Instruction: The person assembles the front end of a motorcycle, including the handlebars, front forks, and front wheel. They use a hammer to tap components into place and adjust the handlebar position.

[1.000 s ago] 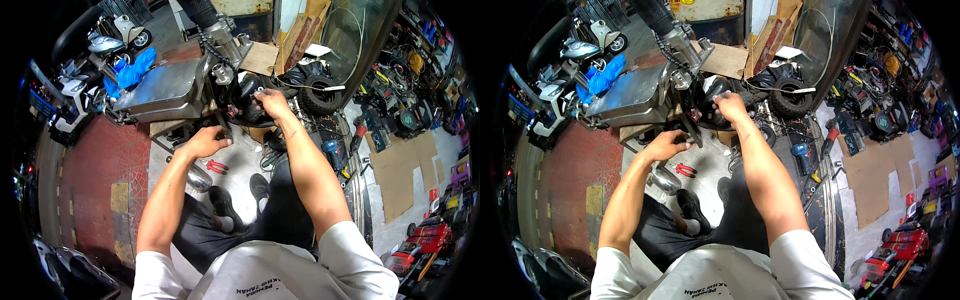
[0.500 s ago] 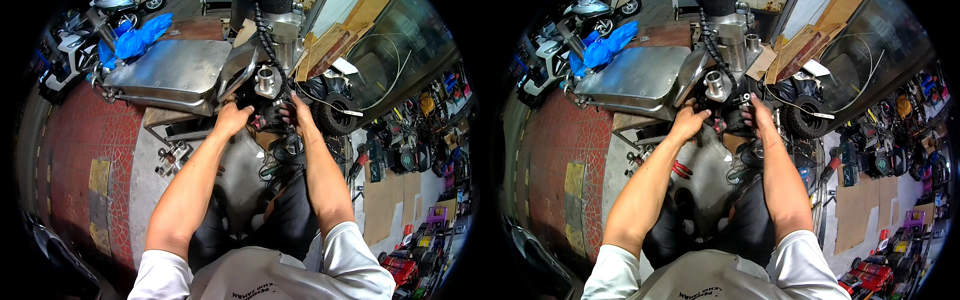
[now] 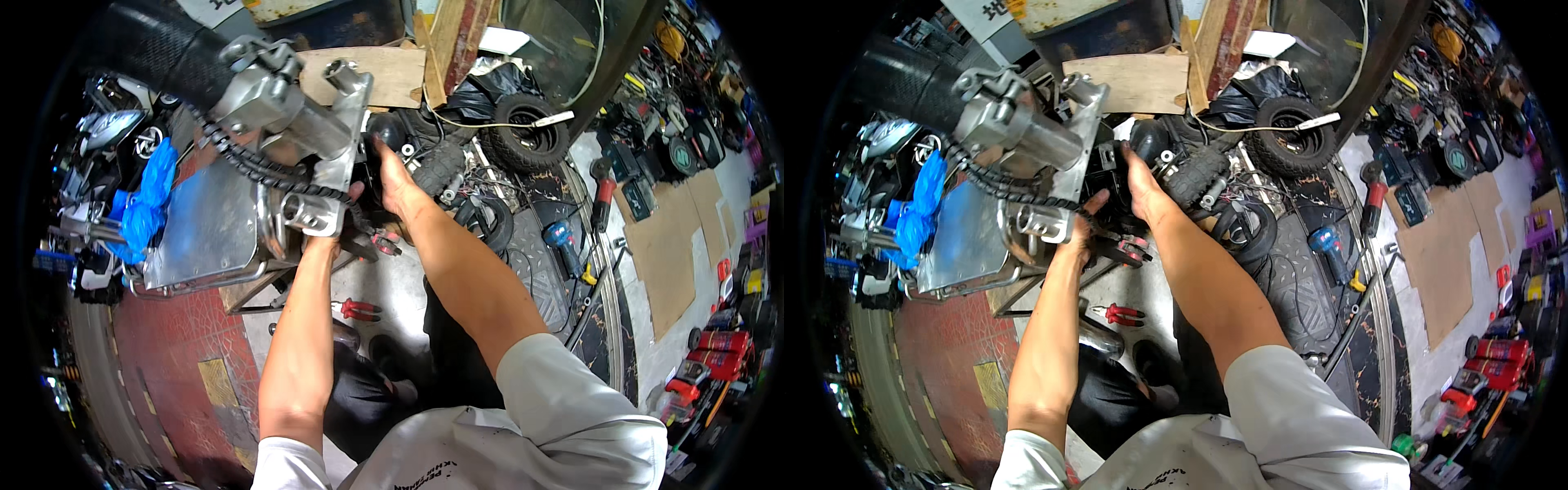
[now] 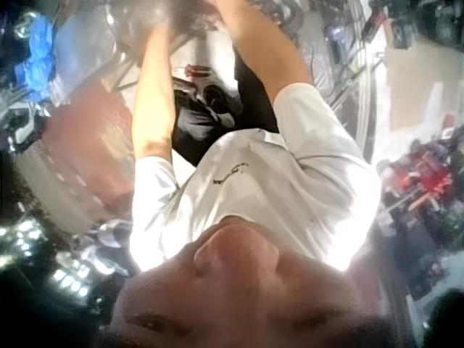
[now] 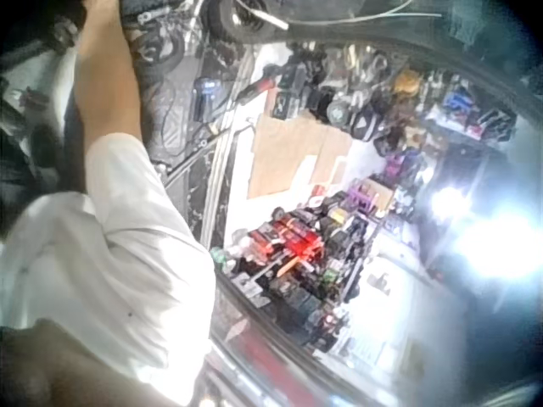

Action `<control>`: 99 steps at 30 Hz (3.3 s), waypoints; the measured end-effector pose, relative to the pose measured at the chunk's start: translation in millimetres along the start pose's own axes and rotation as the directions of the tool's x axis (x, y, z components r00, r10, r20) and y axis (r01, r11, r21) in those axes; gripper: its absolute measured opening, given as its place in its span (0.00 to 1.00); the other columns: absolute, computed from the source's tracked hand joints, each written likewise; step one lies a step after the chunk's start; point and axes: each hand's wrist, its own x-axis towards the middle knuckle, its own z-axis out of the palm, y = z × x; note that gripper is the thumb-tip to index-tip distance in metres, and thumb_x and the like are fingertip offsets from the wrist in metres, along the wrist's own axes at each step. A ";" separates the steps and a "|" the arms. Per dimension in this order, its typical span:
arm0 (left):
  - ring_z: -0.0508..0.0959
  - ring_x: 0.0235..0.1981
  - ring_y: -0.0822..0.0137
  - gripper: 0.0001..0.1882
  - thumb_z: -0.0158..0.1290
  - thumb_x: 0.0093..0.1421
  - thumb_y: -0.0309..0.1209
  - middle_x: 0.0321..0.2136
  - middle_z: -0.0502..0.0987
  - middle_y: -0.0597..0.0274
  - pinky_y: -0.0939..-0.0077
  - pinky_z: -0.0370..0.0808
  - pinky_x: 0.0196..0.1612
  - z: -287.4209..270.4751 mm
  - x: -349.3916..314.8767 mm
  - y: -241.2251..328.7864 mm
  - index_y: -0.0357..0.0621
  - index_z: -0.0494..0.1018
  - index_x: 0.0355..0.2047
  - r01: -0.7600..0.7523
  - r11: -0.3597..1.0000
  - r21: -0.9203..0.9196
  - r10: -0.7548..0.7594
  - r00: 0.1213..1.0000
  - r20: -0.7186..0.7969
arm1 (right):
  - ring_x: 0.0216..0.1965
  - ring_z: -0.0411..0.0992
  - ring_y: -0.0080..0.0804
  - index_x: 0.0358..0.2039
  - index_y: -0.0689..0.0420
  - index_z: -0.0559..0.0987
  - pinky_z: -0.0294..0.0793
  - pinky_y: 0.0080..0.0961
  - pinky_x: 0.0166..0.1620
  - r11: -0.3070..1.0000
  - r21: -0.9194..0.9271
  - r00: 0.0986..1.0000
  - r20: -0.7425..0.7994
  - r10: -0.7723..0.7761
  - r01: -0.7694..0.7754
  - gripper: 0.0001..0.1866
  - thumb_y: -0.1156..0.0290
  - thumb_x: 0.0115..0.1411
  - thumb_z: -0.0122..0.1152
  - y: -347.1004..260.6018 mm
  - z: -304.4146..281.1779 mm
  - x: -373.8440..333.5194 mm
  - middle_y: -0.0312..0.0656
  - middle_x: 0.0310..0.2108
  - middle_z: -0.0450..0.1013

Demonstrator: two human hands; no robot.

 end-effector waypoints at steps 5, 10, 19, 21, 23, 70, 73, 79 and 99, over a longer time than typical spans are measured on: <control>0.75 0.58 0.58 0.40 0.68 0.58 0.36 0.60 0.73 0.57 0.60 0.79 0.56 34.8 -23.0 33.5 0.42 0.63 0.68 0.094 0.975 -0.203 -0.076 0.993 0.095 | 0.59 0.69 0.44 0.64 0.60 0.71 0.68 0.41 0.62 0.966 -0.115 0.957 -0.154 -0.246 0.230 0.36 0.46 0.65 0.60 -19.9 -13.9 -12.9 0.49 0.61 0.71; 0.74 0.59 0.60 0.40 0.67 0.59 0.36 0.60 0.71 0.56 0.63 0.78 0.57 49.9 -18.1 33.5 0.43 0.61 0.68 0.059 0.952 -0.301 0.025 0.963 0.269 | 0.58 0.71 0.40 0.63 0.57 0.72 0.66 0.41 0.62 0.891 -0.124 0.871 -0.191 -0.453 0.436 0.35 0.51 0.60 0.67 -48.9 -13.1 -51.6 0.45 0.56 0.74; 0.78 0.57 0.57 0.45 0.57 0.51 0.33 0.60 0.74 0.50 0.61 0.80 0.57 56.9 -13.8 43.7 0.40 0.60 0.71 0.259 0.901 -0.349 -0.009 0.814 0.581 | 0.37 0.78 0.33 0.52 0.53 0.76 0.76 0.31 0.39 0.882 0.051 0.878 -0.138 -0.459 0.469 0.27 0.47 0.61 0.66 -88.2 -24.2 -99.9 0.38 0.41 0.79; 0.80 0.54 0.54 0.48 0.57 0.49 0.35 0.60 0.74 0.48 0.60 0.84 0.52 54.0 -15.9 47.9 0.39 0.58 0.71 0.291 0.888 -0.356 0.012 0.759 0.651 | 0.37 0.78 0.31 0.56 0.54 0.74 0.77 0.28 0.36 0.847 -0.042 0.834 -0.156 -0.530 0.530 0.29 0.50 0.61 0.67 -91.8 -21.2 -109.2 0.38 0.43 0.78; 0.81 0.52 0.53 0.48 0.58 0.48 0.35 0.60 0.74 0.48 0.60 0.86 0.49 49.9 -14.7 47.8 0.38 0.58 0.71 0.313 0.885 -0.343 0.012 0.723 0.690 | 0.44 0.76 0.31 0.60 0.56 0.72 0.76 0.29 0.38 0.800 -0.169 0.790 -0.135 -0.598 0.576 0.34 0.50 0.59 0.70 -92.2 -24.2 -114.2 0.40 0.45 0.76; 0.84 0.44 0.60 0.41 0.60 0.46 0.32 0.49 0.80 0.53 0.65 0.84 0.50 32.8 -25.3 36.7 0.37 0.67 0.64 0.289 0.914 -0.285 -0.108 0.850 0.515 | 0.50 0.79 0.58 0.49 0.72 0.77 0.76 0.42 0.55 0.002 -0.932 0.580 0.224 -0.783 0.362 0.58 0.22 0.44 0.67 -151.7 109.4 -162.6 0.66 0.42 0.80; 0.84 0.41 0.64 0.39 0.61 0.54 0.33 0.46 0.81 0.57 0.67 0.85 0.46 32.6 -24.6 34.0 0.39 0.66 0.66 0.318 0.884 -0.343 -0.075 0.820 0.568 | 0.49 0.80 0.51 0.48 0.72 0.78 0.77 0.39 0.54 0.002 -0.908 0.621 0.286 -0.730 0.420 0.50 0.33 0.45 0.74 -153.3 111.5 -169.9 0.64 0.44 0.80; 0.85 0.39 0.61 0.37 0.61 0.56 0.34 0.52 0.79 0.55 0.59 0.88 0.34 28.0 -22.6 30.6 0.43 0.66 0.66 0.264 0.910 -0.321 -0.037 0.821 0.570 | 0.40 0.82 0.37 0.47 0.70 0.79 0.80 0.31 0.45 0.267 -0.755 0.703 0.337 -0.626 0.600 0.41 0.46 0.47 0.80 -155.5 103.9 -156.7 0.52 0.40 0.82; 0.86 0.36 0.62 0.41 0.67 0.57 0.41 0.46 0.82 0.54 0.63 0.88 0.34 18.1 -27.6 17.0 0.39 0.64 0.67 0.216 0.918 -0.333 -0.030 0.875 0.484 | 0.44 0.81 0.35 0.49 0.72 0.79 0.79 0.30 0.50 0.322 -0.638 0.603 0.285 -0.745 0.699 0.43 0.44 0.48 0.81 -146.2 98.9 -143.4 0.52 0.42 0.82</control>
